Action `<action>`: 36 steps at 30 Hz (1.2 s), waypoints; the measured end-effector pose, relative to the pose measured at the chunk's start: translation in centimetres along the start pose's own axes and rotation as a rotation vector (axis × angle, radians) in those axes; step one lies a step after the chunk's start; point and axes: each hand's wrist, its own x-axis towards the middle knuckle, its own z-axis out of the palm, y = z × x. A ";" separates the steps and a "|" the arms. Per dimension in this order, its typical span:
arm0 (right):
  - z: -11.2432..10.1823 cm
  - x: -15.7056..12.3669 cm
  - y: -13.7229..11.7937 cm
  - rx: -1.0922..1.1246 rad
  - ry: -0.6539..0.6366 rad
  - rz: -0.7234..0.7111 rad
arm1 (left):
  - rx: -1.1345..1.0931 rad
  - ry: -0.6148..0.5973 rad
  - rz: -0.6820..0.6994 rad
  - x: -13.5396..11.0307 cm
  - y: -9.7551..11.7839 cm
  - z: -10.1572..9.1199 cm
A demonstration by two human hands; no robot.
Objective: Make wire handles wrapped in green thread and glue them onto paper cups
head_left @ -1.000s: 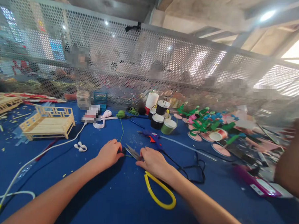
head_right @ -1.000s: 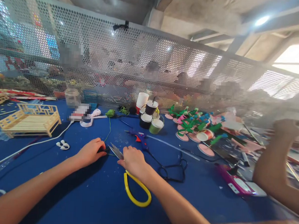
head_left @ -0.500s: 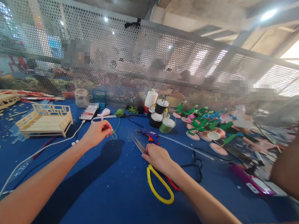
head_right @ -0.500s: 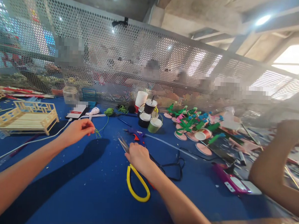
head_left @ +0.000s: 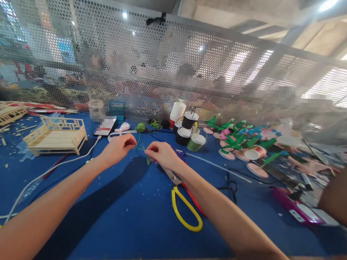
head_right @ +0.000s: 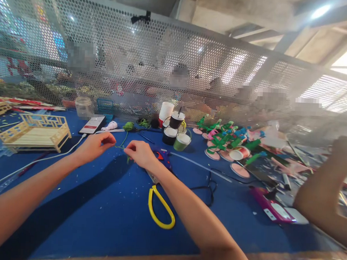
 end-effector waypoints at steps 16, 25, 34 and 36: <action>-2.0 -8.5 1.1 -0.616 -0.196 0.213 | 0.574 -0.325 0.018 -9.0 -2.1 2.4; -2.8 -9.7 2.8 -0.682 -0.115 0.335 | 0.316 -0.666 0.355 -7.2 7.5 8.4; -5.5 -12.0 3.7 -0.424 0.039 0.296 | 0.693 -0.166 0.033 -13.6 -1.9 1.4; -5.6 -12.1 4.0 -0.349 0.054 0.268 | 0.731 -0.110 -0.012 -15.8 -2.5 1.4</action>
